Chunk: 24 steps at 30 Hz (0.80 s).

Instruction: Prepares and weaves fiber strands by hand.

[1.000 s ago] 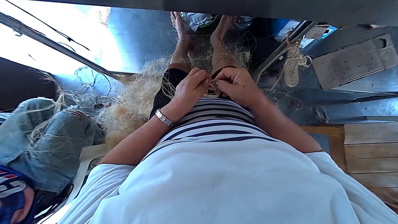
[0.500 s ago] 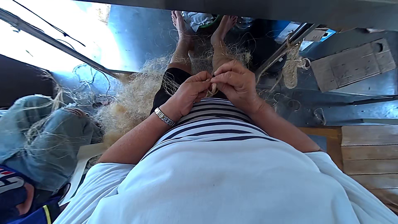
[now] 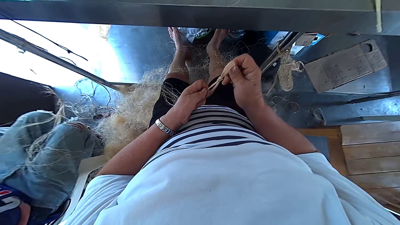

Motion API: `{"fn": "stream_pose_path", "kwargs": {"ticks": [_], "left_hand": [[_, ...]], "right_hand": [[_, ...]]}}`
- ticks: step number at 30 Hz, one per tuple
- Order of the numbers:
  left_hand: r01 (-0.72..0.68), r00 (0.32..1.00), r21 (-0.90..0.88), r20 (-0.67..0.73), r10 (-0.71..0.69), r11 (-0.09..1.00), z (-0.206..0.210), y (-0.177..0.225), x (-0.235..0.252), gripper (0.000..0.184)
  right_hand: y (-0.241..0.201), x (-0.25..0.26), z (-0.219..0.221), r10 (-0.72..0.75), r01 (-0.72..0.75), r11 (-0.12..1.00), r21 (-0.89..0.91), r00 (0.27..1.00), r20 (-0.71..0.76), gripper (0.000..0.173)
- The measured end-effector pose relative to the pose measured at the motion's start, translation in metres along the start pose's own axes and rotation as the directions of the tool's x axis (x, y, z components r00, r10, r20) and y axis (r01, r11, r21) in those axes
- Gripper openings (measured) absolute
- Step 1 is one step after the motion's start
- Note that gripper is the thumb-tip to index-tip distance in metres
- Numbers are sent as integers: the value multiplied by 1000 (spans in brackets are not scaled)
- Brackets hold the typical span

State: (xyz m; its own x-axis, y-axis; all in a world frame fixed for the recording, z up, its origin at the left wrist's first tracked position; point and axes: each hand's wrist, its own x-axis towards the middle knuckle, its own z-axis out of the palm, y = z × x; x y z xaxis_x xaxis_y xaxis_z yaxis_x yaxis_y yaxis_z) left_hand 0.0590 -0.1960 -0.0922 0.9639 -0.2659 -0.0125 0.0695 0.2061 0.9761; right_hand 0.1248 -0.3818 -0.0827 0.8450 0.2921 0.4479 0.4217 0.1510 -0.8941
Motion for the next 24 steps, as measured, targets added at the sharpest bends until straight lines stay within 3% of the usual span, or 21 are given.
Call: {"fn": "stream_pose_path", "kwargs": {"ticks": [7, 10, 13, 16, 18, 20, 22, 24], "left_hand": [[-13, 1000, 24, 7, 13, 1000, -2, 4, -1, 25], [-24, 1000, 64, -16, 25, 998, -5, 4, -1, 24], [-82, 989, 121, -117, 96, 989, -14, 7, -3, 20], [-137, 957, 328, -201, 210, 935, -29, 33, -10, 16], [-150, 928, 517, -219, 300, 842, -41, 52, -9, 15], [-117, 896, 746, -206, 393, 656, -54, 74, -5, 20], [-40, 871, 899, -182, 457, 436, -65, 100, 1, 28], [79, 871, 952, -211, 444, 296, -68, 131, 7, 33]], "right_hand": [[-5, 5, -1, 62, -60, 991, 116, 998, -16, 13], [-10, 9, -3, 116, -121, 981, 150, 992, 40, 14], [-16, 16, -23, 188, -195, 981, 19, 966, 179, 6], [-6, 15, -44, 260, -207, 944, -257, 946, 192, 13], [13, 7, -48, 381, -264, 846, -464, 907, 179, 18], [40, -3, -47, 491, -266, 734, -625, 844, 218, 28], [64, -13, -44, 558, -155, 636, -756, 769, 312, 41], [74, -20, -40, 623, -87, 566, -820, 697, 356, 47]]}}
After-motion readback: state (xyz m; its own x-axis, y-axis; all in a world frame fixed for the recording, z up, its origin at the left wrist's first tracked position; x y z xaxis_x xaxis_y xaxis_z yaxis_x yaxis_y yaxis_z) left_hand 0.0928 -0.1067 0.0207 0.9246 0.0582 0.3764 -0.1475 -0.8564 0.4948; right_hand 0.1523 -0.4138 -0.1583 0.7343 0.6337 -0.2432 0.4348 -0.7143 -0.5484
